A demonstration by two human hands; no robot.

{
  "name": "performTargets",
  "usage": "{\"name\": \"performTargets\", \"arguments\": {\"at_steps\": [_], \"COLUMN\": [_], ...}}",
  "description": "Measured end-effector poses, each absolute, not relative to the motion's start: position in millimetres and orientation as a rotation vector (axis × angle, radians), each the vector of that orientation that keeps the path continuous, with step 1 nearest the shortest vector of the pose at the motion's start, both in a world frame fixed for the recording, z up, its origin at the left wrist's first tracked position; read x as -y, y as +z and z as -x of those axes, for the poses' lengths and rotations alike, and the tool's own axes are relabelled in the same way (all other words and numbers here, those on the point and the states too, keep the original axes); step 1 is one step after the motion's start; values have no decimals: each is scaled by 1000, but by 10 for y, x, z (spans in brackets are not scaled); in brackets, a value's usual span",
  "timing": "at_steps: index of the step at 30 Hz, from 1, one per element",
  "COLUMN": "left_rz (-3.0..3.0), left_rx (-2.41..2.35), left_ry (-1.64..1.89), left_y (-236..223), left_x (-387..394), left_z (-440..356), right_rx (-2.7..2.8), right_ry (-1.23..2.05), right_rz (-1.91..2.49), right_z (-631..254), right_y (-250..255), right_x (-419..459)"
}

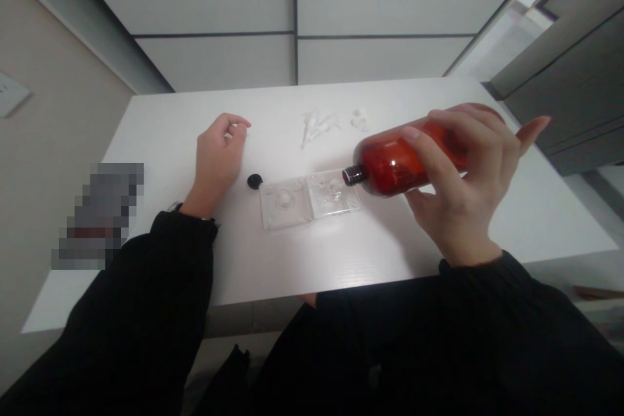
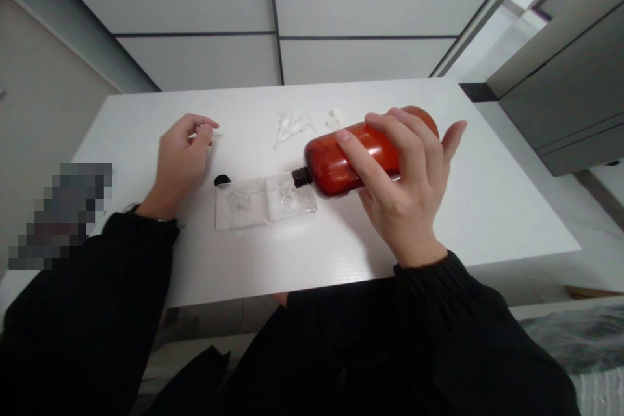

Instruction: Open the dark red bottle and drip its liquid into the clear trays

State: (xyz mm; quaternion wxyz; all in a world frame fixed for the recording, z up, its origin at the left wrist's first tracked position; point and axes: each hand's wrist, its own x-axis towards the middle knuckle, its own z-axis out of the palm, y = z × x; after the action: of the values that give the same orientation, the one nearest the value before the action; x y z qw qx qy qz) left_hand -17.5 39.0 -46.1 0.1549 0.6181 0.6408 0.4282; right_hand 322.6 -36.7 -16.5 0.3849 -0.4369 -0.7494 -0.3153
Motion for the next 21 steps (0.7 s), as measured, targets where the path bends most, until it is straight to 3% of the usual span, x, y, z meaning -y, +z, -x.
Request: {"name": "performTargets", "arguments": {"at_steps": [21], "left_rz": [-1806], "left_rx": [-1844], "left_ry": [1211], "left_y": [-424], "left_x": [-386], "left_z": [149], "right_rx": [1912], "right_ry": [-806], "right_rz": [1112], "right_z": [-3224], "right_y": [-131], "right_x": [375]}}
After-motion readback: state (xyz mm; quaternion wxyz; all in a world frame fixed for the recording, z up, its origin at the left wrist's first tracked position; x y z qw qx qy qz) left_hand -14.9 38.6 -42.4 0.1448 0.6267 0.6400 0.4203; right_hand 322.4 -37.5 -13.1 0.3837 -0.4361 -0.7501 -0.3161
